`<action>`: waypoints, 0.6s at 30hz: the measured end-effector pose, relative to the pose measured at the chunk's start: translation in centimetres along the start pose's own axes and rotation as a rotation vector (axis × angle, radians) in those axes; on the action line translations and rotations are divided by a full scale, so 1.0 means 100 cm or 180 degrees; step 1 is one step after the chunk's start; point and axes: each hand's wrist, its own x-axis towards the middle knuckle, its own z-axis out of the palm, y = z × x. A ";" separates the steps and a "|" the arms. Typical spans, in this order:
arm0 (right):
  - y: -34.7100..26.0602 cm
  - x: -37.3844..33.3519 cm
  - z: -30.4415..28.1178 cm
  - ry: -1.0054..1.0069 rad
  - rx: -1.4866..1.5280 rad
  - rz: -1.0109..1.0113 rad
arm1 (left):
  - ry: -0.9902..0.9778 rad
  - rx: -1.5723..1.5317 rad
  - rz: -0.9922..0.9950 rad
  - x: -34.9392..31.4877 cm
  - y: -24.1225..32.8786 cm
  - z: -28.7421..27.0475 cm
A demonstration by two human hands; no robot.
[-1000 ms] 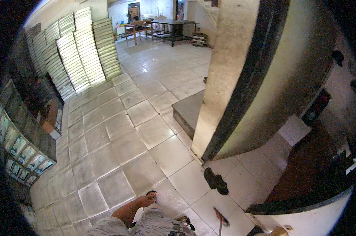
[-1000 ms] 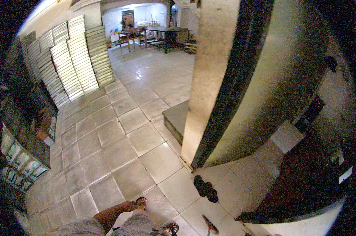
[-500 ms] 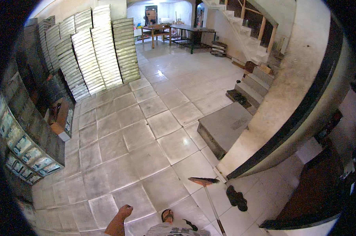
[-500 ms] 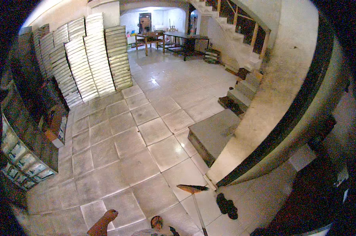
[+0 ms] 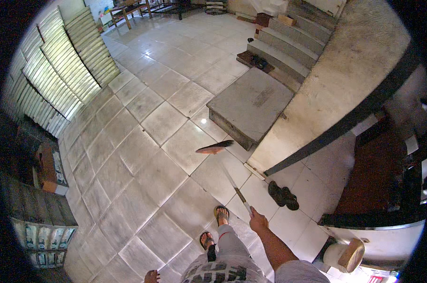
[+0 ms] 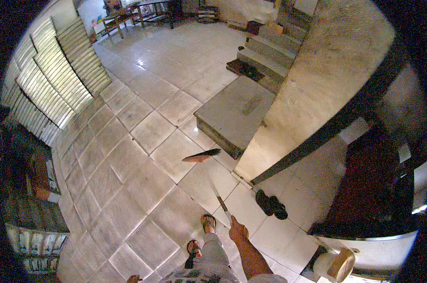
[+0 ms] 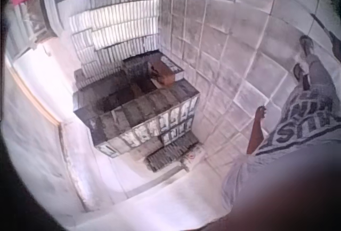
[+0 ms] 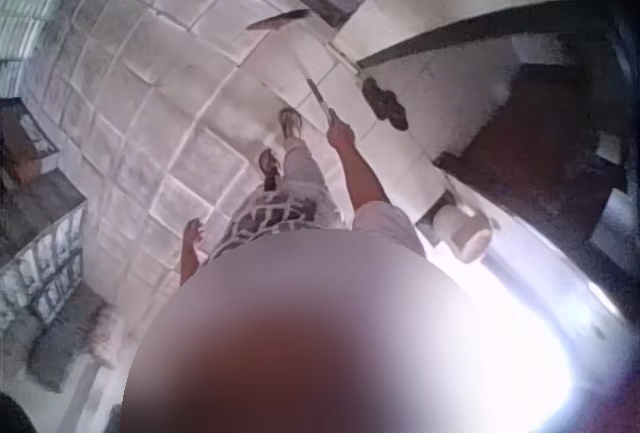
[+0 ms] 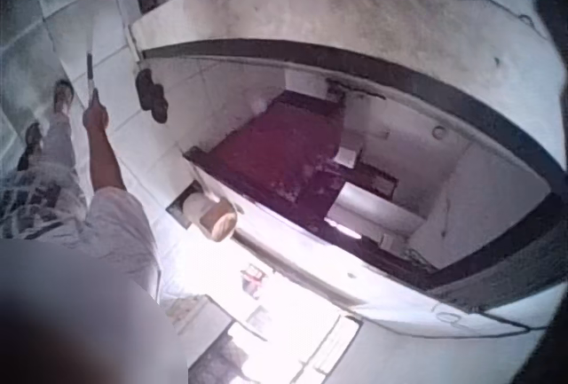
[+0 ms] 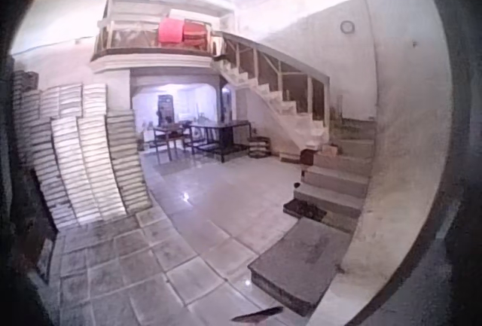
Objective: The person sweeps a tiled floor with a broom, moving debris across the room and up a short flight of stairs. The person navigates around stacked materials and boxes while sweeping.
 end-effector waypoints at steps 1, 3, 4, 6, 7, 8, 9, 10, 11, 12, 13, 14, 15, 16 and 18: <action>-0.006 0.027 0.005 -0.0087 -0.0040 0.0316 | -0.0023 -0.0171 -0.0141 0.002 0.013 0.001; -0.012 0.053 0.009 0.0072 0.0231 0.0260 | -0.0069 -0.0524 -0.0466 -0.004 0.029 0.002; -0.011 0.058 0.009 0.0330 0.0410 0.0203 | -0.0356 -0.0539 -0.0244 -0.005 0.038 -0.002; -0.004 0.047 -0.001 -0.0253 0.0110 -0.0210 | -0.0133 -0.0554 -0.0183 -0.009 0.056 0.001; 0.002 0.038 -0.009 -0.0496 0.0201 -0.0347 | -0.0032 -0.0579 -0.0114 -0.008 0.067 0.005; 0.011 0.025 -0.019 -0.0644 0.0697 -0.0099 | -0.0002 -0.0598 -0.0162 -0.007 0.080 0.011; 0.019 0.016 -0.029 -0.0769 0.1077 0.0243 | 0.0026 -0.0618 -0.0232 -0.010 0.091 0.016; 0.026 0.009 -0.037 -0.0636 0.1205 0.0154 | 0.0064 -0.0645 -0.0302 -0.013 0.105 0.024; 0.029 0.009 -0.042 -0.0377 0.1040 -0.0027 | 0.0047 -0.0563 -0.0393 -0.015 0.120 0.031; 0.033 0.012 -0.045 -0.0251 0.0810 0.0023 | 0.0026 -0.0477 -0.0475 -0.015 0.136 0.039; 0.034 0.020 -0.045 0.0021 0.0751 -0.0249 | 0.0009 -0.0392 -0.0547 -0.015 0.154 0.047; 0.034 0.031 -0.042 0.0190 0.0643 -0.0367 | 0.0003 -0.0256 -0.0477 -0.014 0.172 0.055; 0.033 0.044 -0.036 0.0451 0.0605 -0.0666 | -0.0003 -0.0120 -0.0398 -0.014 0.187 0.062; 0.032 0.053 -0.030 0.0360 0.0790 -0.0317 | -0.0007 0.0024 -0.0326 -0.015 0.201 0.066; 0.032 0.064 -0.020 -0.0627 0.0211 0.0307 | -0.0027 0.0036 -0.0114 -0.010 0.229 0.066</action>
